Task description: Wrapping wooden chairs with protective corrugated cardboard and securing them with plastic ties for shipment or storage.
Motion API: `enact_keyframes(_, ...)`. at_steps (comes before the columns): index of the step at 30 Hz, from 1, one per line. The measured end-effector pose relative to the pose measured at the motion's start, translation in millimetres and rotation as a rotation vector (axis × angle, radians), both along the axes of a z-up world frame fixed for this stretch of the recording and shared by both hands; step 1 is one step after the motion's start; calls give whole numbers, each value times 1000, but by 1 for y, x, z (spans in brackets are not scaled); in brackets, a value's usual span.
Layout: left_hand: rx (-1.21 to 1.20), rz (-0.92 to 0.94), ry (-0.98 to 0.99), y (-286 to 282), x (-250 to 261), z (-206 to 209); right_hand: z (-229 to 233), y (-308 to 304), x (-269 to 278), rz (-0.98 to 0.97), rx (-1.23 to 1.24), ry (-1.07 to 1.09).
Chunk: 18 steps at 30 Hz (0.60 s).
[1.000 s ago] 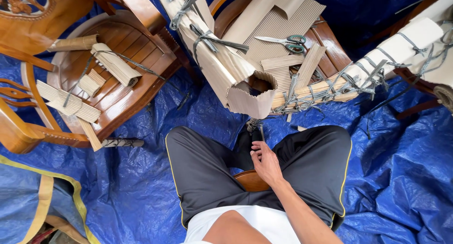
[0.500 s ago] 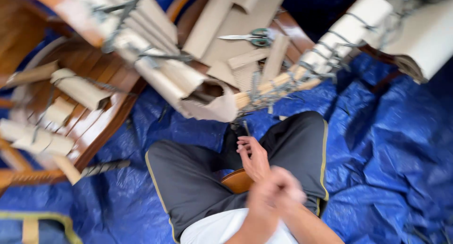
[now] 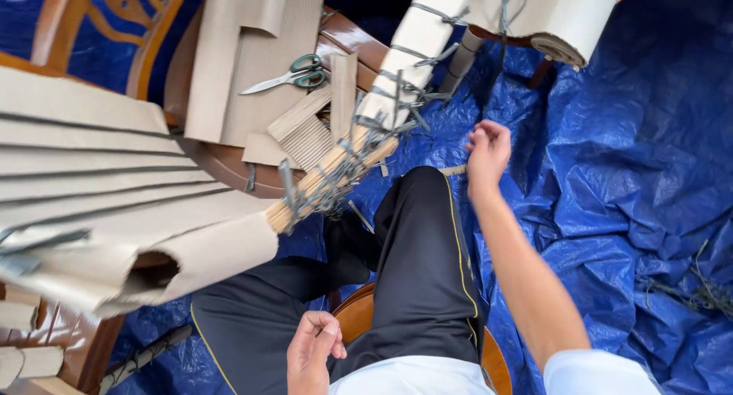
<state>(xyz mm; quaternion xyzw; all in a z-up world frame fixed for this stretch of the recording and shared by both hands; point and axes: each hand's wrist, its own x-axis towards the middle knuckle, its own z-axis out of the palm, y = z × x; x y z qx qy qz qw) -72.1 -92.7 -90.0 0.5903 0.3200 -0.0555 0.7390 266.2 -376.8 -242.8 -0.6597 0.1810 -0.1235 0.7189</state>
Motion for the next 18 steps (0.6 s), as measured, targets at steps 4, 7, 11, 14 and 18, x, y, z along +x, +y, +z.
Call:
enact_keyframes(4, 20, -27, 157, -5, -7, -34, -110, -74, 87, -67, 139, 542)
enact_keyframes(7, 60, -1, 161, 8, -42, -94, -135, -100, 134, -20, -173, 588)
enact_keyframes(11, -115, 114, 221, 10, -86, -153, -134, -105, 190, 50, -417, 429)
enact_keyframes(14, -43, 201, 424, -13, -82, -146, -128, -101, 208, 173, -288, 226)
enact_keyframes(18, -30, 232, 263, -53, -25, -97, -90, -78, 176, 406, -60, 265)
